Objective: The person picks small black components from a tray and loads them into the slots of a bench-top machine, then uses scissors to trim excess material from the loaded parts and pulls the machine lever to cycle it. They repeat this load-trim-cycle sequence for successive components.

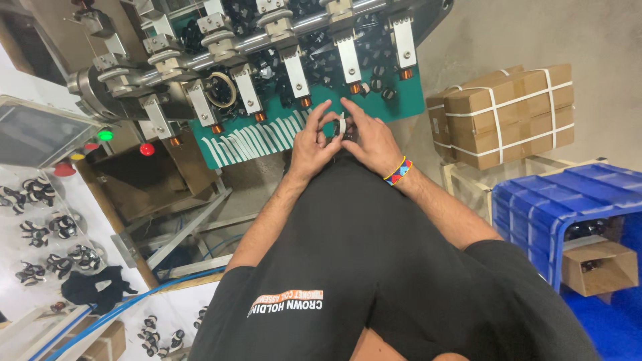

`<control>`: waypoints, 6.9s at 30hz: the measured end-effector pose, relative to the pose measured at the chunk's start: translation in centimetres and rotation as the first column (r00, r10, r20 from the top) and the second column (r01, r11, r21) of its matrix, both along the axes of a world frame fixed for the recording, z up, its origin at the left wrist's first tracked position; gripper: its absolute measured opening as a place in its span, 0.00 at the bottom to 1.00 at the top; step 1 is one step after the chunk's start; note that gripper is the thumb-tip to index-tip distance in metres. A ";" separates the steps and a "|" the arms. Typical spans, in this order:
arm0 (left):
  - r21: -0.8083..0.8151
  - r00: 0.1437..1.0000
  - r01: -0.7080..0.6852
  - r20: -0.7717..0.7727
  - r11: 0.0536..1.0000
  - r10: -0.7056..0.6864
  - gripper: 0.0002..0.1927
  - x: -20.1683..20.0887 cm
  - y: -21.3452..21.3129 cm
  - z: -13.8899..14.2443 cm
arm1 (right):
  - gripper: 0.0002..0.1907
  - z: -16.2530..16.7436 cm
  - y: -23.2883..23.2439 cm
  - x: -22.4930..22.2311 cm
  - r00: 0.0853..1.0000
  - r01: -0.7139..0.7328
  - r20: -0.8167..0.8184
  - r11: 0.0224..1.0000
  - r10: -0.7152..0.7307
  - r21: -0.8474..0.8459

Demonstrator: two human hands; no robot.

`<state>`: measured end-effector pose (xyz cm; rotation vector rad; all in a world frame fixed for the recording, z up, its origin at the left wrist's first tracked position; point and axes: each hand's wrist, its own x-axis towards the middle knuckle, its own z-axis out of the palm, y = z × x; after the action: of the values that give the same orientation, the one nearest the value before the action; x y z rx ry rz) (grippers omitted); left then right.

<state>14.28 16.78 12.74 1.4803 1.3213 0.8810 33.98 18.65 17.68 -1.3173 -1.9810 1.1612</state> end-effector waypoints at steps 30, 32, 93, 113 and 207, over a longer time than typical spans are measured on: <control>-0.250 0.931 -0.198 -0.351 0.948 0.102 0.23 -4.2 -3.9 -10.0 | 0.16 -16.6 6.7 9.7 0.930 0.127 0.313 0.968 -0.192 0.216; -0.295 0.904 -0.268 -0.405 0.917 0.134 0.23 -6.2 -5.3 -10.4 | 0.20 -16.3 7.6 10.3 0.921 0.148 0.318 0.956 -0.226 0.252; -0.430 0.526 -0.837 -0.803 0.339 0.280 0.25 -14.5 -21.3 -7.2 | 0.18 -17.4 7.2 1.4 0.937 -0.096 0.349 0.942 -0.024 0.323; -0.188 0.715 -0.698 -0.236 0.691 0.658 0.18 -24.3 -30.8 -7.2 | 0.20 -14.0 -7.7 -30.0 0.687 -0.711 0.038 0.682 0.726 -0.173; 0.671 -0.413 -0.741 -0.495 0.034 0.764 0.16 -51.4 -32.8 -2.0 | 0.26 -8.4 -10.4 -21.3 0.892 -0.358 0.280 0.933 0.355 -0.042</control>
<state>-37.07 -16.06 10.74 0.4856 3.5170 0.9104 12.67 8.30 9.28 -1.1990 -2.5181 1.1676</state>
